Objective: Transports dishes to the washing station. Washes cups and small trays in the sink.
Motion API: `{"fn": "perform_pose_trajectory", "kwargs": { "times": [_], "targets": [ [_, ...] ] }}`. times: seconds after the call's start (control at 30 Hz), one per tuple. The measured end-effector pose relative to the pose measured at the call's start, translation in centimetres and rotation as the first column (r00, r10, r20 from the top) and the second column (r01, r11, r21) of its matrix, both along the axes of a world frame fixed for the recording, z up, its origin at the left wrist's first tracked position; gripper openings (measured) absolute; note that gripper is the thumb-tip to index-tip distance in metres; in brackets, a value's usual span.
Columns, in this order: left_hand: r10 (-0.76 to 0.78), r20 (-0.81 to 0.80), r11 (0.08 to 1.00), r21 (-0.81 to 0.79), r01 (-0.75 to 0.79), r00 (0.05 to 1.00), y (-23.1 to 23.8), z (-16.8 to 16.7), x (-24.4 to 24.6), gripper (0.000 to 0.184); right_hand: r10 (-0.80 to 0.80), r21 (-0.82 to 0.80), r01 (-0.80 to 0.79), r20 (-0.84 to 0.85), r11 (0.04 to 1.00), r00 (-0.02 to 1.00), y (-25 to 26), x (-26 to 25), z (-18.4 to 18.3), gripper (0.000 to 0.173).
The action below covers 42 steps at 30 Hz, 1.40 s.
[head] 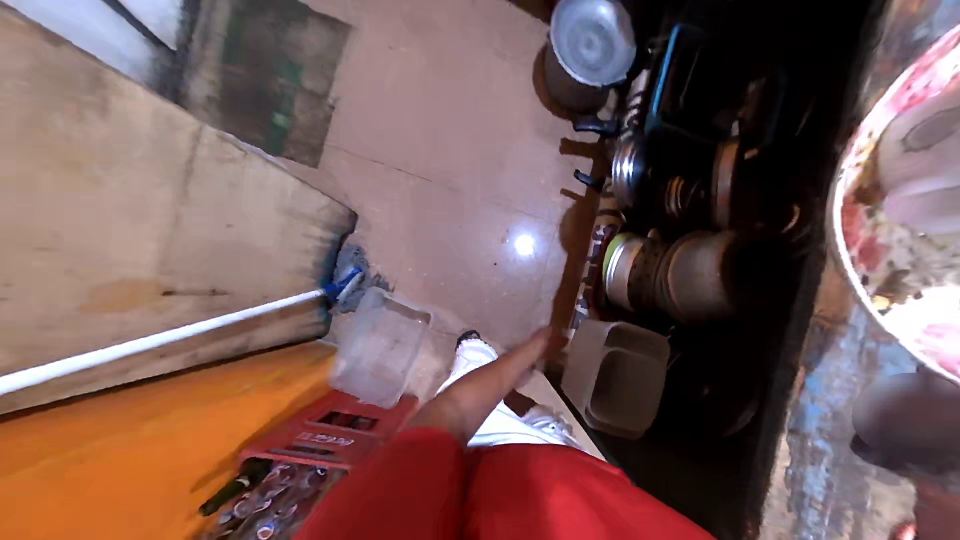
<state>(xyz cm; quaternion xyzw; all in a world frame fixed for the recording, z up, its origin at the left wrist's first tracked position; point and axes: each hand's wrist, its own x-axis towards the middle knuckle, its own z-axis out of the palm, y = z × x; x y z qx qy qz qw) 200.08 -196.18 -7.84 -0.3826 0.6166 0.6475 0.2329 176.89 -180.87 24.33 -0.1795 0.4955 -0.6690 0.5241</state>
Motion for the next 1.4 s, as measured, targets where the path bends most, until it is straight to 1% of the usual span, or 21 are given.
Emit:
{"fn": "perform_pose_trajectory", "kwargs": {
  "times": [0.07,0.1,0.17,0.2,0.23,0.3,0.33,0.4,0.47,0.5,0.57,0.63,0.67,0.73,0.8,0.9,1.0,1.1,1.17,1.23,1.4],
  "targets": [
    [0.211,0.062,0.977,-0.054,-0.208,0.976,-6.3,1.3,3.5,0.047,-0.107,0.132,0.106,0.000,0.985,0.994,-3.0,0.4,0.4,0.028],
    [0.309,0.098,0.949,-0.097,-0.300,0.946,-9.1,1.8,5.8,0.047,-0.107,0.148,0.106,-0.001,0.983,0.994,-4.0,0.1,0.2,0.026],
    [0.523,0.160,0.847,-0.205,-0.490,0.837,-13.7,0.5,11.3,0.043,-0.072,0.139,0.075,-0.022,0.988,0.997,-6.4,-0.4,-0.2,0.023],
    [0.604,0.207,0.792,-0.261,-0.552,0.769,-15.6,-0.2,14.5,0.042,-0.053,0.147,0.059,-0.044,0.987,0.998,-7.7,-0.5,-0.4,0.023],
    [0.643,0.265,0.761,-0.320,-0.563,0.718,-17.0,-1.4,18.2,0.042,-0.055,0.149,0.062,-0.055,0.987,0.997,-9.2,-0.4,-0.5,0.024],
    [0.639,0.400,0.764,-0.430,-0.482,0.657,-18.7,-4.8,25.9,0.043,-0.071,0.129,0.080,-0.069,0.988,0.995,-12.6,0.5,-0.5,0.026],
    [0.583,0.497,0.809,-0.430,-0.401,0.642,-18.8,-5.3,29.1,0.046,-0.086,0.129,0.098,-0.094,0.987,0.992,-14.2,1.1,-0.6,0.030],
    [0.437,0.655,0.900,-0.311,-0.307,0.616,-19.3,-2.6,33.1,0.048,-0.116,0.109,0.131,-0.135,0.985,0.984,-17.8,2.1,-1.1,0.035],
    [0.358,0.720,0.932,-0.236,-0.274,0.595,-20.4,-1.1,35.4,0.045,-0.134,0.117,0.154,-0.163,0.981,0.977,-21.8,2.8,-2.1,0.038],
    [0.334,0.720,0.940,-0.211,-0.267,0.608,-21.2,-1.1,36.1,0.044,-0.149,0.130,0.171,-0.169,0.977,0.974,-23.8,3.3,-2.6,0.035],
    [0.231,0.705,0.973,-0.163,-0.163,0.671,-23.9,-2.2,36.9,0.043,-0.153,0.146,0.180,-0.179,0.973,0.972,-27.9,4.1,-3.6,0.029],
    [0.155,0.651,0.982,-0.181,-0.047,0.743,-27.7,-1.1,35.6,0.043,-0.127,0.149,0.152,-0.162,0.977,0.979,-32.1,4.7,-4.7,0.027],
    [0.202,0.615,0.970,-0.235,-0.068,0.762,-29.8,0.0,34.4,0.043,-0.099,0.146,0.121,-0.148,0.982,0.984,-34.3,4.8,-5.2,0.025],
    [0.374,0.514,0.917,-0.331,-0.224,0.772,-34.2,1.8,31.7,0.043,-0.067,0.156,0.086,-0.124,0.984,0.990,-38.9,5.0,-6.3,0.026],
    [0.508,0.421,0.855,-0.356,-0.378,0.751,-38.9,2.7,29.6,0.045,-0.064,0.211,0.088,-0.118,0.973,0.991,-43.9,5.4,-6.9,0.031],
    [0.529,0.365,0.834,-0.392,-0.389,0.766,-45.8,3.4,27.8,0.044,0.063,0.246,-0.036,-0.106,0.969,0.992,-52.2,5.1,-7.6,0.040],
    [0.538,0.335,0.820,-0.420,-0.389,0.773,-50.3,4.0,27.8,0.044,0.236,0.219,-0.209,-0.108,0.953,0.966,-60.9,3.7,-9.0,0.036],
    [0.660,0.290,0.723,-0.498,-0.480,0.693,-52.1,4.1,28.8,0.041,0.363,0.222,-0.324,-0.164,0.920,0.917,-70.6,3.0,-9.2,0.026],
    [0.664,0.407,0.744,-0.442,-0.501,0.627,-53.7,5.6,29.1,0.042,0.430,0.244,-0.384,-0.180,0.891,0.885,-77.0,3.6,-9.2,0.023],
    [0.632,0.534,0.773,-0.385,-0.504,0.562,-55.2,5.1,29.9,0.045,0.512,0.248,-0.468,-0.162,0.849,0.843,-83.3,4.4,-9.9,0.020],
    [0.691,0.555,0.709,-0.392,-0.587,0.464,-58.0,4.0,30.9,0.046,0.629,0.197,-0.601,-0.146,0.775,0.764,-97.5,10.1,-10.8,0.018]
  ]
}}
